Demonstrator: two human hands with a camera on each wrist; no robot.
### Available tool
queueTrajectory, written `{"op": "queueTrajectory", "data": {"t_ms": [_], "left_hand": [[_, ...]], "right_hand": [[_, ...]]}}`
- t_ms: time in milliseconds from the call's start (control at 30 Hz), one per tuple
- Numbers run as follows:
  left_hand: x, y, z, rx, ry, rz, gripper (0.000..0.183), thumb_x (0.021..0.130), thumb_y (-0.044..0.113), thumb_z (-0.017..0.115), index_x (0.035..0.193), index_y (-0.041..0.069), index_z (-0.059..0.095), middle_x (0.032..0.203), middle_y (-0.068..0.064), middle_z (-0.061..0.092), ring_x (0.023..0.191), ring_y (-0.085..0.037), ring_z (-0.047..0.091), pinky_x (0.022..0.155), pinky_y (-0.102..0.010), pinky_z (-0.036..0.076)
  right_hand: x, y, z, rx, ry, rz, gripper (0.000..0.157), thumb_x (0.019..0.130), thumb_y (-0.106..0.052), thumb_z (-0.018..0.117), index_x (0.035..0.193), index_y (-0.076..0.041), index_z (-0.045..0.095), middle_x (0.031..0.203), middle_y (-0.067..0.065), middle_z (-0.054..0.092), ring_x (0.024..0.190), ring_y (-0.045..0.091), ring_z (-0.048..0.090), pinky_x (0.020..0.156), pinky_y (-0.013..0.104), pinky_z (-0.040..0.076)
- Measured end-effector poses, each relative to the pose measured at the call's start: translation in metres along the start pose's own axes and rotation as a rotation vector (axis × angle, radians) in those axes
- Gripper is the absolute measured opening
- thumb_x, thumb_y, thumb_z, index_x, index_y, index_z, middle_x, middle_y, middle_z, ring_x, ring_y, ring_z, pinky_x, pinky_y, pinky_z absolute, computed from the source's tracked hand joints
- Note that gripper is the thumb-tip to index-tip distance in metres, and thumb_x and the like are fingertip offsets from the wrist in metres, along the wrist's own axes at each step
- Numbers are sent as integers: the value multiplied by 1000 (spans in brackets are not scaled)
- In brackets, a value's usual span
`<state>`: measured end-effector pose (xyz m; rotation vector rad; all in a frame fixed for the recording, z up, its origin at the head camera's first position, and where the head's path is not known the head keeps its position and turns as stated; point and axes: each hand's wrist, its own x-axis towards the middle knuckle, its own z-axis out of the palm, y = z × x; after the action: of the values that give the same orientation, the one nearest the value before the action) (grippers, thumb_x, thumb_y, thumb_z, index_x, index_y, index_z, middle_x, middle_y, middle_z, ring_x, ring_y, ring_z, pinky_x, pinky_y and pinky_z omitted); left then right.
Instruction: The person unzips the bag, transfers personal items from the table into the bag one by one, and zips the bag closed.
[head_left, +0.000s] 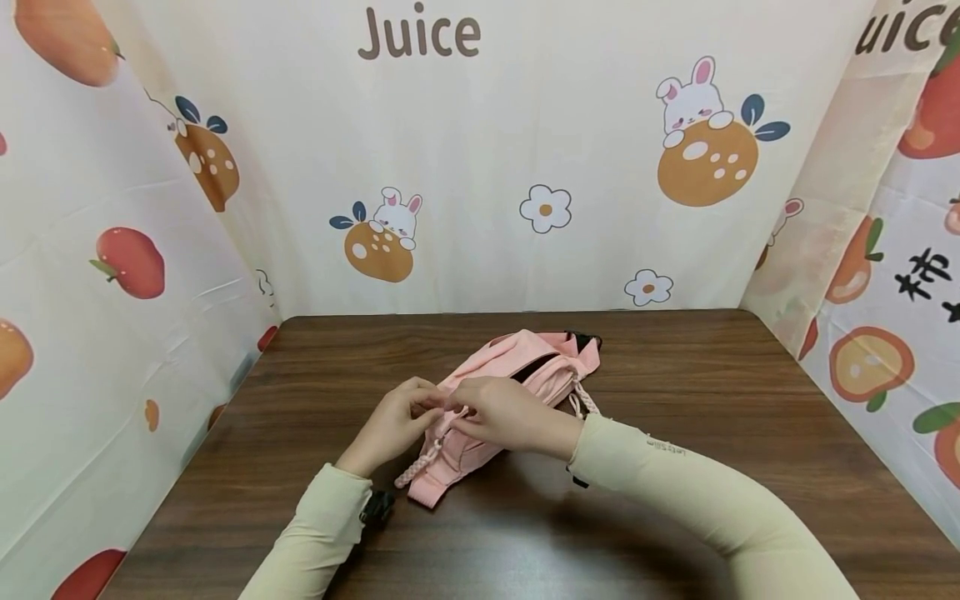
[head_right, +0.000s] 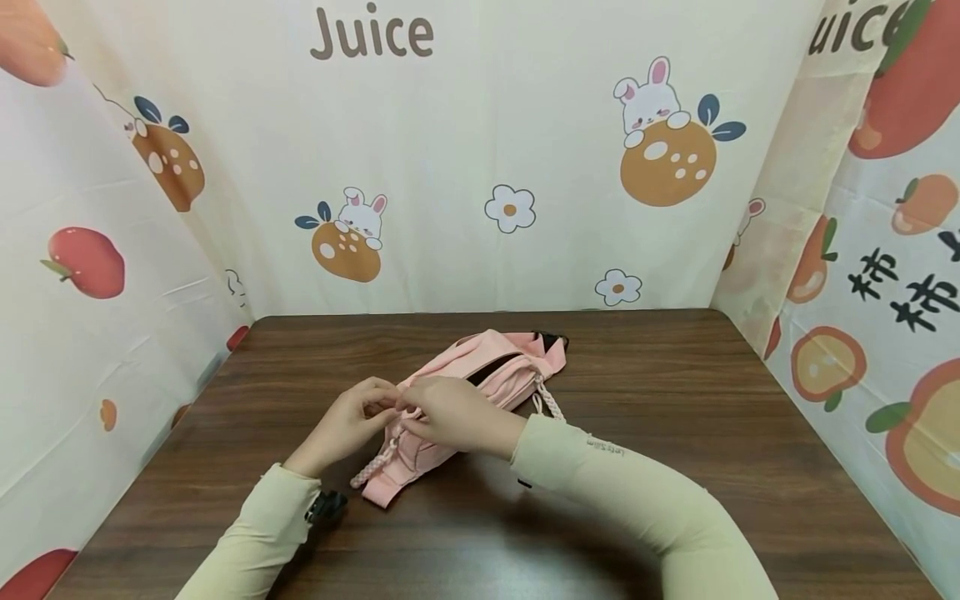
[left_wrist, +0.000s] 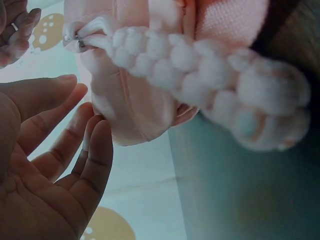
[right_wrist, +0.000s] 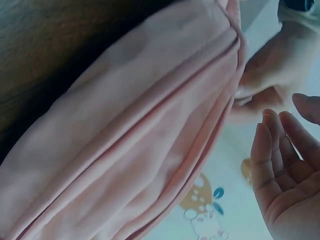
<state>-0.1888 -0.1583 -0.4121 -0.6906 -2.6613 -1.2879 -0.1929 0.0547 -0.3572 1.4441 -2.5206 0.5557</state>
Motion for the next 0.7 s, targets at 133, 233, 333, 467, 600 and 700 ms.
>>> {"op": "queueTrajectory", "data": {"t_ms": [133,233,333,467,600,700], "left_hand": [[0,-3,3,18,16,11,22,88,4,70,110,5,72,108,-7,61,89,-17,64,70,-23,52],[-1,-5,4,33,37,25,26,86,2,71,112,5,71,109,-8,59,89,-18,62,71,-24,51],[0,-4,5,45,55,35,31,84,-1,71,114,3,69,111,-10,58,90,-20,60,72,-25,51],[1,-4,4,51,62,17,36,83,-1,72,118,3,66,116,-12,59,93,-22,60,75,-31,52],[3,-4,3,67,62,0,39,84,2,73,122,5,65,118,-10,62,98,-23,60,81,-39,52],[5,-4,3,75,60,-13,39,84,5,74,122,5,65,120,-10,64,103,-24,61,85,-42,53]], "right_hand": [[1,-9,9,-89,-18,-105,17,87,-21,71,103,-14,72,97,-4,71,89,9,66,79,23,52],[1,-13,16,-182,-35,-185,16,87,-22,71,101,-16,71,97,-8,71,92,8,65,83,22,51],[2,-17,21,-260,-46,-258,14,87,-22,70,100,-18,72,96,-11,71,92,7,65,84,20,50],[2,-20,27,-317,-58,-316,13,88,-21,69,101,-19,72,97,-10,71,99,7,64,89,19,49],[3,-21,36,-377,-66,-356,12,91,-21,66,101,-20,72,97,-10,71,101,8,62,91,19,47],[3,-23,41,-437,-78,-376,11,91,-21,63,99,-21,72,96,-12,71,97,7,61,90,19,45]]}}
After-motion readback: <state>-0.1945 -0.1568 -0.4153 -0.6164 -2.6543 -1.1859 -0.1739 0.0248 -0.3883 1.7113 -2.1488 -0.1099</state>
